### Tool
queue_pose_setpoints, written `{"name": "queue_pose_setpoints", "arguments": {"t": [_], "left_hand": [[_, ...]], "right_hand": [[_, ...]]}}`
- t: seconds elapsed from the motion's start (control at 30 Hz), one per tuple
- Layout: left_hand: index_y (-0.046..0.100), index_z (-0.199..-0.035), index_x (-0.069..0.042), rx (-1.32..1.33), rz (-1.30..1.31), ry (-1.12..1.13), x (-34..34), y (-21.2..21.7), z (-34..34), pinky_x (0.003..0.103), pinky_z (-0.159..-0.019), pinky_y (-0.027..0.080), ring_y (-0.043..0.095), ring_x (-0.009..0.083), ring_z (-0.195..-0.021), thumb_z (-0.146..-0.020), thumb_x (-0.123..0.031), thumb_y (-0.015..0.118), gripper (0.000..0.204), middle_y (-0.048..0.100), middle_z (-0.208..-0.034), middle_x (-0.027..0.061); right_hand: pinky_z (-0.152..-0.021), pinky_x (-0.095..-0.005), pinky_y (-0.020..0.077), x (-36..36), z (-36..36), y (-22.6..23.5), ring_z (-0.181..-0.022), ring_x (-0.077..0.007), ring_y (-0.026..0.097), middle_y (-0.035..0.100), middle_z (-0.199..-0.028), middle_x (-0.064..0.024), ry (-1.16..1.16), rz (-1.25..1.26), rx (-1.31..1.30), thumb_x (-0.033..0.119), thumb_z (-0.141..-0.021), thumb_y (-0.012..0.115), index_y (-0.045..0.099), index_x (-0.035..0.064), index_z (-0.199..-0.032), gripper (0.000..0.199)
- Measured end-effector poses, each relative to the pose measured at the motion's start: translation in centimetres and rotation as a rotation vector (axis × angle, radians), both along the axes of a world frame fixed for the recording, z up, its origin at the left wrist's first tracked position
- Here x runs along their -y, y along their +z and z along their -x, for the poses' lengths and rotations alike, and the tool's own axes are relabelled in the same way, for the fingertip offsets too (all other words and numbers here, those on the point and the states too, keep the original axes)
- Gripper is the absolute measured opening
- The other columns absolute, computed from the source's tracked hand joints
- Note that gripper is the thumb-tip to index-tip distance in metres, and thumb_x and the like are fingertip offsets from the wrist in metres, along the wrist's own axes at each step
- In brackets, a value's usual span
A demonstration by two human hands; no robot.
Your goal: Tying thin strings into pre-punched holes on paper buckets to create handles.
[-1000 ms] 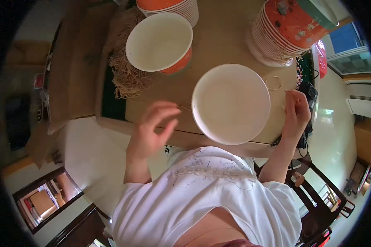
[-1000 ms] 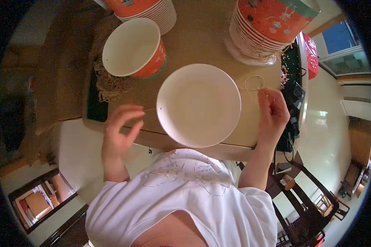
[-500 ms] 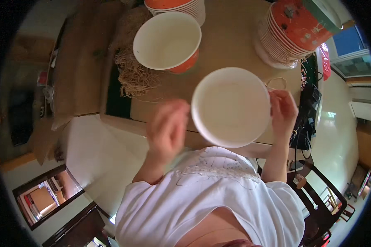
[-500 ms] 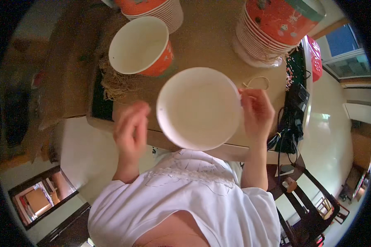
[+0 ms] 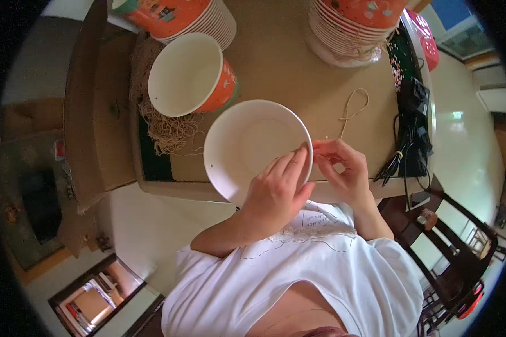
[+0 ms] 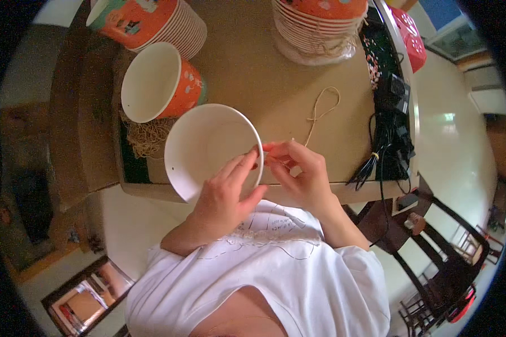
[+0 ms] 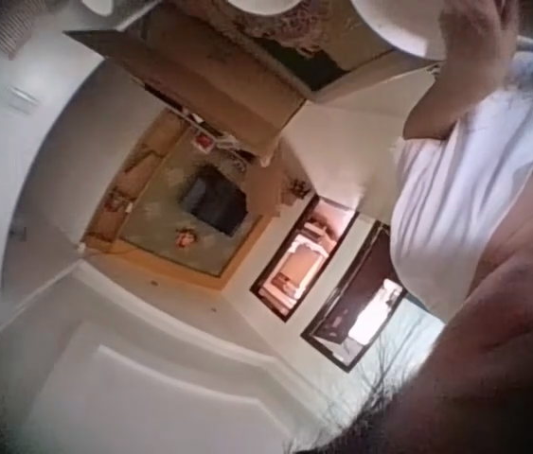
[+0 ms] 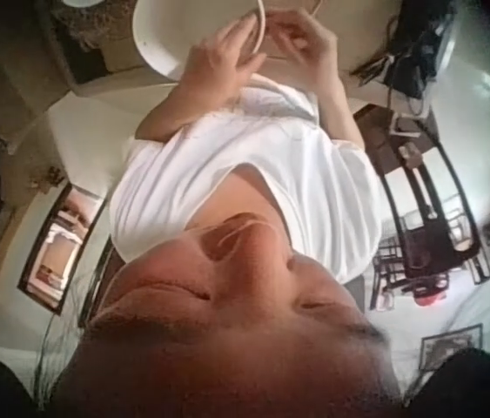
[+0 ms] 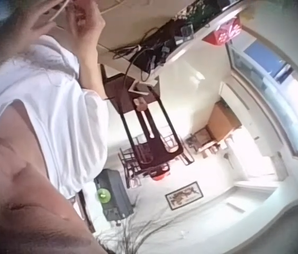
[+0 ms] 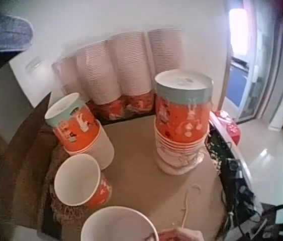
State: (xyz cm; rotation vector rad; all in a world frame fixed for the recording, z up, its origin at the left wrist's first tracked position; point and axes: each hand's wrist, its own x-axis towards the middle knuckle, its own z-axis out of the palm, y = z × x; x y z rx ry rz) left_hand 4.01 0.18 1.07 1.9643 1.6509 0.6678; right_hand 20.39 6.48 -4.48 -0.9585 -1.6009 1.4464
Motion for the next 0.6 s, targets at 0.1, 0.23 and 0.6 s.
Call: {"name": "queue_pose_setpoints", "arguments": {"t": [0.1, 0.23, 0.6], "left_hand": [[0.047, -0.129, 0.002, 0.27, 0.197, 0.097, -0.3, 0.5, 0.2, 0.035, -0.068, 0.057, 0.066, 0.0273, -0.086, -0.08, -0.003, 0.063, 0.051, 0.061, -0.107, 0.0164], [0.049, -0.129, 0.003, 0.32, 0.317, 0.147, 0.0, 0.7, 1.0, 0.031, -0.068, 0.056, 0.067, 0.022, -0.088, -0.083, -0.002, 0.061, 0.047, 0.061, -0.111, 0.0148], [0.051, -0.127, 0.004, 0.31, 0.395, 0.192, 0.1, 0.6, 1.4, 0.03, -0.077, 0.05, 0.064, 0.0192, -0.086, -0.088, -0.002, 0.057, 0.04, 0.061, -0.104, 0.0127]], "right_hand": [[-0.066, -0.0236, 0.0521, 0.0, 0.3, 0.1, -0.082, -0.0134, 0.067, 0.069, -0.093, -0.0082, 0.005, 0.017, -0.044, -0.004, -0.085, 0.06, 0.063, -0.0024, -0.097, 0.012], [-0.062, -0.0282, 0.0528, 0.2, 0.4, 0.3, -0.073, -0.0177, 0.066, 0.066, -0.085, -0.0105, 0.073, -0.017, -0.03, 0.001, -0.083, 0.064, 0.063, 0.0012, -0.098, 0.015], [-0.063, -0.0331, 0.0543, 1.2, 1.2, -1.3, -0.071, -0.0247, 0.066, 0.063, -0.08, -0.0124, 0.042, 0.102, -0.14, 0.006, -0.084, 0.064, 0.059, 0.0012, -0.092, 0.011]]}}
